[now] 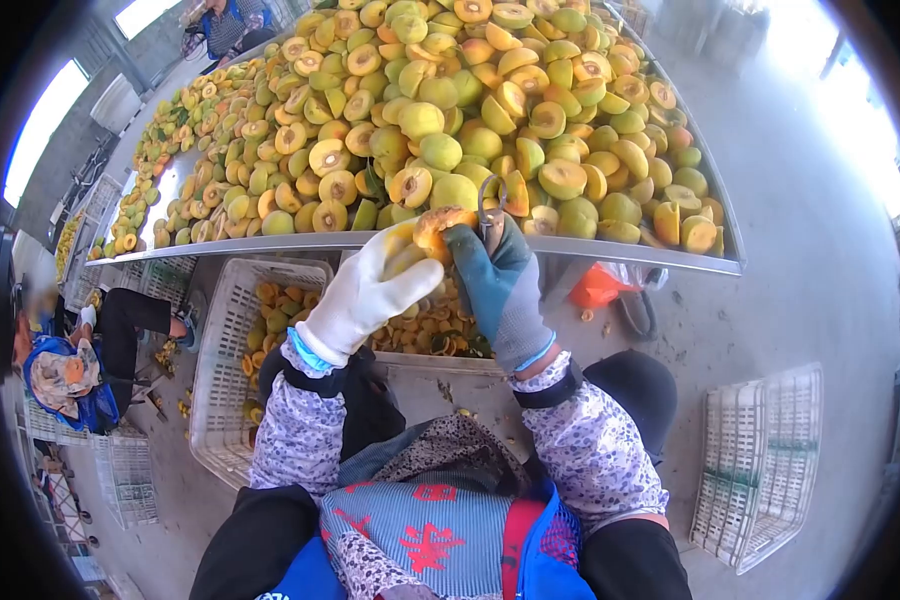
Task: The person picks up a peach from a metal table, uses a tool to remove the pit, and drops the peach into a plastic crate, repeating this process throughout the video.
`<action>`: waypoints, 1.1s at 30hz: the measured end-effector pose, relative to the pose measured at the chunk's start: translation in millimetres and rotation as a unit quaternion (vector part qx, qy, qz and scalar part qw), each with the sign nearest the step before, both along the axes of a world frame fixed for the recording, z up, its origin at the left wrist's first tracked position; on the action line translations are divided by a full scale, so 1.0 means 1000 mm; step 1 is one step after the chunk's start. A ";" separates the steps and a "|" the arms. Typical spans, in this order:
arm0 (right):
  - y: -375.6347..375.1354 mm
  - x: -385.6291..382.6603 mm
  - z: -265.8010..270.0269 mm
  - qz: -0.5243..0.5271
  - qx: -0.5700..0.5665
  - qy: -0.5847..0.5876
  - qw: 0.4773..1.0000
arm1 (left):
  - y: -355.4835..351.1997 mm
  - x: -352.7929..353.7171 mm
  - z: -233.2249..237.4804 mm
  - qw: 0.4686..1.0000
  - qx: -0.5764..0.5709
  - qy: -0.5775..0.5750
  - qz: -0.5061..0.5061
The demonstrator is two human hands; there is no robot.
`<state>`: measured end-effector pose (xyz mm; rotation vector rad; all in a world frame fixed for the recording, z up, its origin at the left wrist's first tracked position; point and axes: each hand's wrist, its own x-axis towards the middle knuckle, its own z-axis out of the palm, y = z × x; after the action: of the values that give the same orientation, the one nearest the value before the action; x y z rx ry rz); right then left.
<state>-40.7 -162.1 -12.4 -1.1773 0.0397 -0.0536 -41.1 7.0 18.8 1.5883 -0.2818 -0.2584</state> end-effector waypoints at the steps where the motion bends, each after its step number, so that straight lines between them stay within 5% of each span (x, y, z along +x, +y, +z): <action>1: 0.001 -0.001 -0.001 0.021 -0.022 0.013 0.999 | -0.007 0.003 -0.005 0.999 -0.053 0.000 -0.002; 3: 0.006 0.001 -0.006 0.026 -0.039 -0.017 0.999 | -0.016 0.007 -0.012 0.987 -0.158 0.006 -0.002; 6: -0.002 0.000 0.002 0.069 -0.056 -0.005 0.996 | -0.014 0.004 -0.008 0.989 -0.110 -0.095 0.032; 8: -0.003 -0.001 0.014 0.055 -0.129 0.013 0.990 | -0.006 0.012 -0.014 0.971 -0.015 -0.202 0.125; 10: -0.003 -0.001 -0.002 0.008 -0.250 -0.144 0.957 | 0.005 0.012 -0.009 0.926 0.156 -0.303 0.164; 13: 0.001 -0.010 0.002 -0.006 -0.418 -0.252 0.873 | 0.009 0.010 -0.012 0.888 0.240 -0.349 0.176; 22: -0.012 -0.007 -0.018 -0.017 -0.512 -0.250 0.821 | 0.016 -0.007 0.005 0.945 0.217 -0.173 0.171; 26: -0.014 -0.011 -0.017 -0.039 -0.516 -0.249 0.819 | 0.015 -0.008 -0.003 0.891 0.293 -0.281 0.201; 29: -0.026 -0.010 -0.022 0.001 -0.636 -0.136 0.759 | 0.022 -0.011 -0.003 0.897 0.267 -0.269 0.226; 33: -0.028 -0.016 -0.018 -0.021 -0.606 -0.168 0.777 | 0.053 -0.020 0.016 0.862 0.327 -0.296 0.248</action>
<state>-56.2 -189.7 -30.7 -2.4563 -0.3397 -0.3732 -61.2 60.1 34.8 2.3316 -0.2526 0.6204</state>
